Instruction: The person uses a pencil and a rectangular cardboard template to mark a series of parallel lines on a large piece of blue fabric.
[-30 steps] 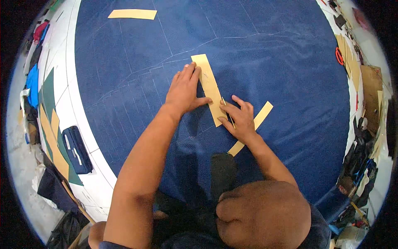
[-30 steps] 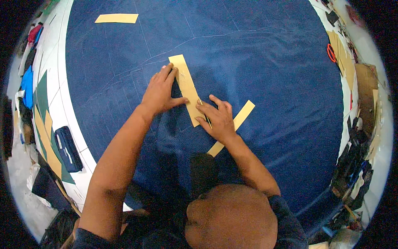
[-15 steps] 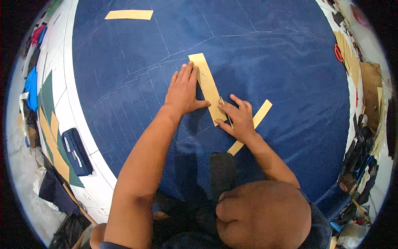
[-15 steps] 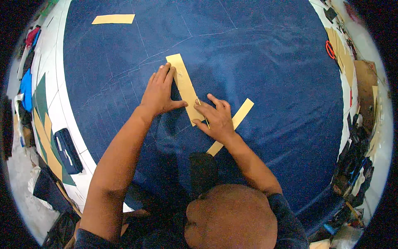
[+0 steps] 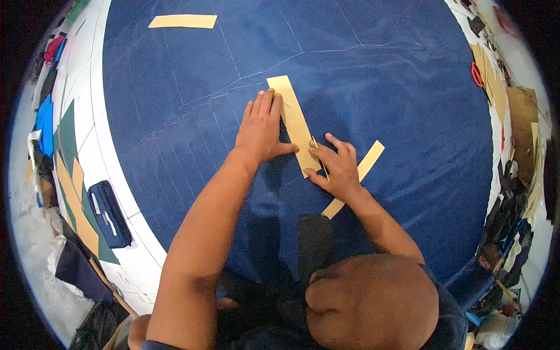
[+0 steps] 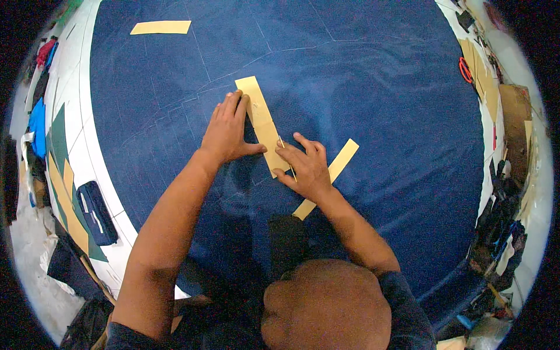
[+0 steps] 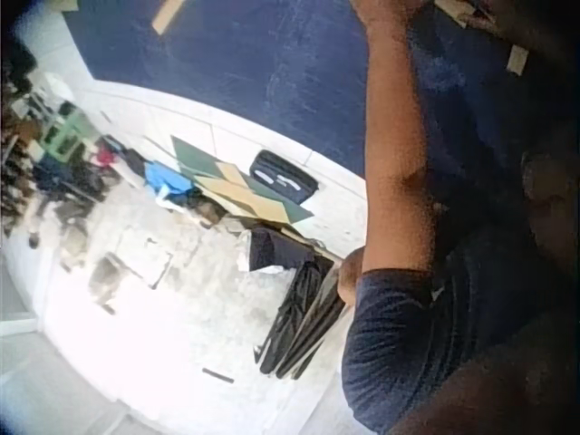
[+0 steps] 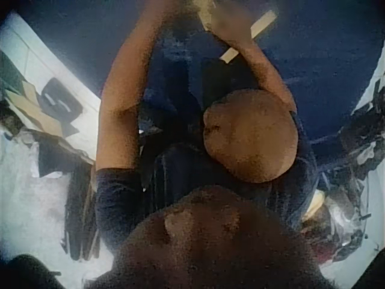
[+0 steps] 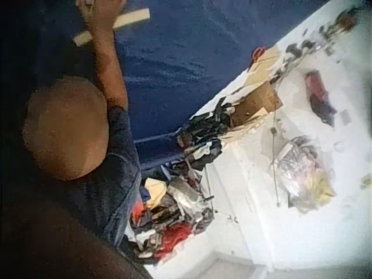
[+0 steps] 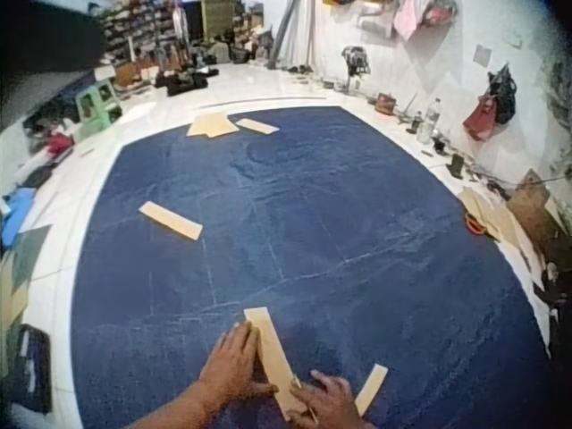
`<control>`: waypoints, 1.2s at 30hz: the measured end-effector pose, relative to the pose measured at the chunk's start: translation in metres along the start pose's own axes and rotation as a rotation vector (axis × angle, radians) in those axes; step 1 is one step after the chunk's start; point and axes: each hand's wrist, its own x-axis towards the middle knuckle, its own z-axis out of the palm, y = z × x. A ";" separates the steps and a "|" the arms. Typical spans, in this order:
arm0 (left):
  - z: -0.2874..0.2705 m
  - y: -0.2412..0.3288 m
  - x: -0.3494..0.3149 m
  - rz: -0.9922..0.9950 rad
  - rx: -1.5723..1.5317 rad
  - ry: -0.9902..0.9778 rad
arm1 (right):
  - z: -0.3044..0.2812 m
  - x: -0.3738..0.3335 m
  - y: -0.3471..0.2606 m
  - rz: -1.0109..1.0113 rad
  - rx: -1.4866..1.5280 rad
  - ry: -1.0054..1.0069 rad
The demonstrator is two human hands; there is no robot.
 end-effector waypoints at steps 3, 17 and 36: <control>-0.001 -0.001 -0.001 0.002 0.002 0.005 | 0.000 0.000 -0.001 0.008 0.011 -0.015; -0.002 0.001 0.001 0.013 0.024 0.019 | -0.034 0.073 0.020 0.451 0.710 0.312; -0.005 0.007 0.002 -0.054 0.030 -0.114 | 0.027 0.189 0.014 0.108 0.331 0.056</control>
